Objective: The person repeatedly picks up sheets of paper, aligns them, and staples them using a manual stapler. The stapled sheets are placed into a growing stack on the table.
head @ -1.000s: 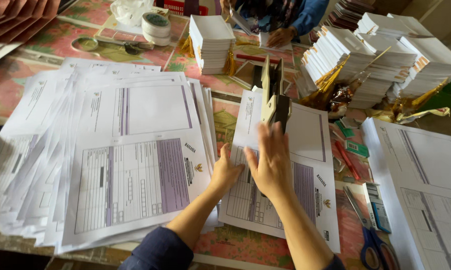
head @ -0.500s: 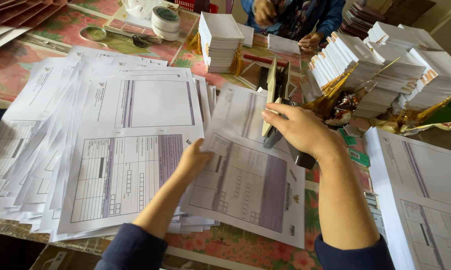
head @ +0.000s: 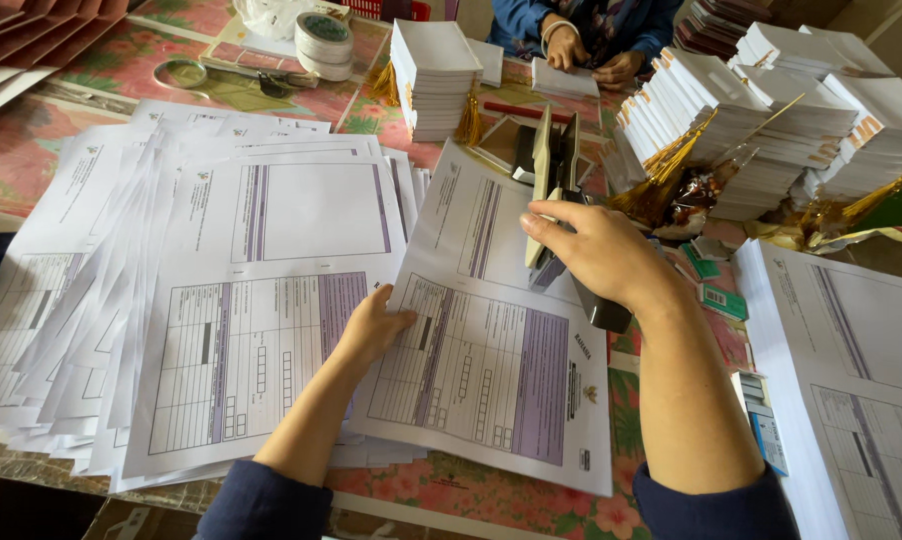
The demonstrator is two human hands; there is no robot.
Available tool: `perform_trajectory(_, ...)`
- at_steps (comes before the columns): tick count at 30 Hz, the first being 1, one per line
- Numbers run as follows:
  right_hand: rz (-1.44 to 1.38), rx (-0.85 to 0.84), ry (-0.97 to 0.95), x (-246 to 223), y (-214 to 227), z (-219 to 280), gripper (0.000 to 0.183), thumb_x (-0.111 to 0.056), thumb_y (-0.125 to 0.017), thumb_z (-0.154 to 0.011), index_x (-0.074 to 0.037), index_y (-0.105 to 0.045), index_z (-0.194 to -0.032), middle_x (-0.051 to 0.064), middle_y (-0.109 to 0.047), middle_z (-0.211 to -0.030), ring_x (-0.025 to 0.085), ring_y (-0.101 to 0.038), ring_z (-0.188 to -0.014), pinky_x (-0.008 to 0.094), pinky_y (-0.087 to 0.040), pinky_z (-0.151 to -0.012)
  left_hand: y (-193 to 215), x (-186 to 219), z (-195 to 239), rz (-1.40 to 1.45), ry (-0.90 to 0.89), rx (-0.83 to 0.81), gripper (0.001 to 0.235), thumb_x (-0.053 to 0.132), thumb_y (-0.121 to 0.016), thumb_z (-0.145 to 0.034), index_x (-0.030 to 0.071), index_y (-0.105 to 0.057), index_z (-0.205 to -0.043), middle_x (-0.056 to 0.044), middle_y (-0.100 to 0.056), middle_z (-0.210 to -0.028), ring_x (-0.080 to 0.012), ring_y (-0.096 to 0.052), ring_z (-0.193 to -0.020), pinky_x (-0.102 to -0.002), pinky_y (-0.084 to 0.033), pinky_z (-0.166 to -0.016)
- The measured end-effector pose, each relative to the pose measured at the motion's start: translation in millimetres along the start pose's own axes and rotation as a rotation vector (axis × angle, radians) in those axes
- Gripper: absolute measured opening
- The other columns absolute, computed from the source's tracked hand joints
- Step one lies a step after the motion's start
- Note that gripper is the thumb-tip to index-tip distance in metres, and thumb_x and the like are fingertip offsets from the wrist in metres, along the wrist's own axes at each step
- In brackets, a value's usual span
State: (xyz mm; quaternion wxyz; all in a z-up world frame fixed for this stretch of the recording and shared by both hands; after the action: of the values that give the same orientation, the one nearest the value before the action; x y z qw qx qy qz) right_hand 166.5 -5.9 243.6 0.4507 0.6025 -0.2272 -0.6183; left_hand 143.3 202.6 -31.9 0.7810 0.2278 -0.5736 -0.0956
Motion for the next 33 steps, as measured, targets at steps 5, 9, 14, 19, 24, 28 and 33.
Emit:
perform_trajectory(5, 0.001, 0.014, -0.006, -3, 1, 3, 0.056, -0.055, -0.049, -0.084, -0.021, -0.060, -0.128, 0.019, -0.059, -0.127, 0.037, -0.046, -0.128, 0.047, -0.035, -0.105, 9, 14, 10, 0.021, 0.051, 0.009, 0.066, 0.032, -0.070, -0.077, 0.004, -0.050, -0.133, -0.021, -0.056, -0.130, -0.0375, -0.048, -0.126, -0.051, -0.043, -0.099)
perform_trajectory(9, 0.027, 0.006, -0.010, 7, -3, -4, 0.057, -0.057, -0.049, -0.084, -0.023, -0.060, -0.128, 0.019, -0.058, -0.128, 0.036, -0.045, -0.128, 0.046, -0.035, -0.106, 7, 11, 7, 0.025, 0.050, 0.025, 0.060, 0.032, -0.069, -0.078, 0.006, -0.054, -0.130, -0.020, -0.057, -0.128, -0.0373, -0.050, -0.124, -0.051, -0.045, -0.097)
perform_trajectory(14, 0.083, 0.291, 0.325, 25, -26, -4, 0.051, -0.048, -0.046, -0.093, -0.018, -0.056, -0.134, 0.020, -0.054, -0.131, 0.047, -0.040, -0.127, 0.059, -0.031, -0.103, 7, 13, 8, 0.007, 0.029, 0.017, 0.060, 0.031, -0.068, -0.080, 0.004, -0.052, -0.131, -0.023, -0.057, -0.128, -0.0408, -0.050, -0.123, -0.053, -0.043, -0.098)
perform_trajectory(19, 0.401, 0.618, 0.619, 34, -90, 21, 0.030, -0.027, -0.055, -0.093, -0.012, -0.068, -0.115, 0.018, -0.059, -0.128, 0.049, -0.030, -0.134, 0.058, -0.028, -0.105, 7, 18, 7, -0.007, 0.042, -0.003, 0.067, 0.033, -0.069, -0.080, 0.002, -0.048, -0.135, -0.025, -0.054, -0.130, -0.0411, -0.048, -0.125, -0.054, -0.042, -0.100)
perform_trajectory(24, 0.052, 0.320, 0.643, -5, -9, 9, 0.029, -0.033, -0.052, -0.094, -0.014, -0.072, -0.102, 0.010, -0.071, -0.103, 0.040, -0.059, -0.107, 0.051, -0.025, -0.113, -5, -14, -15, 0.043, 0.048, -0.031, 0.067, 0.038, -0.061, -0.085, 0.001, -0.044, -0.138, -0.026, -0.051, -0.134, -0.0409, -0.045, -0.128, -0.054, -0.038, -0.103)
perform_trajectory(28, -0.318, 0.009, 0.282, -6, 21, -18, 0.047, -0.040, -0.045, -0.094, -0.007, -0.060, -0.124, 0.017, -0.063, -0.119, 0.033, -0.058, -0.115, 0.046, -0.037, -0.105, 2, -4, -5, 0.045, -0.016, 0.014, 0.046, 0.037, -0.059, -0.083, 0.011, -0.058, -0.121, -0.022, -0.063, -0.114, -0.0439, -0.054, -0.113, -0.055, -0.044, -0.093)
perform_trajectory(33, -0.576, 0.458, 0.310, 120, 71, 12, 0.033, -0.033, -0.056, -0.097, -0.009, -0.060, -0.118, 0.013, -0.067, -0.105, 0.021, -0.067, -0.101, 0.031, -0.052, -0.092, 80, 13, 43, 0.095, -0.006, 0.041, 0.051, 0.030, -0.058, -0.084, -0.002, -0.056, -0.124, -0.034, -0.061, -0.110, -0.0510, -0.054, -0.110, -0.058, -0.042, -0.090)
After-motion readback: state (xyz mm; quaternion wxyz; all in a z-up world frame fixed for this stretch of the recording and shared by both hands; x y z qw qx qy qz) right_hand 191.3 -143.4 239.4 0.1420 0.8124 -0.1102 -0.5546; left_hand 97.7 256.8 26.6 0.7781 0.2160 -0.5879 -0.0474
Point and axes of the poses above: each hand's wrist, its own z-axis away from the middle knuckle, its own y-axis out of the back of the hand, x = y × z, the point moved 10 cm from there along -z, towards the middle knuckle
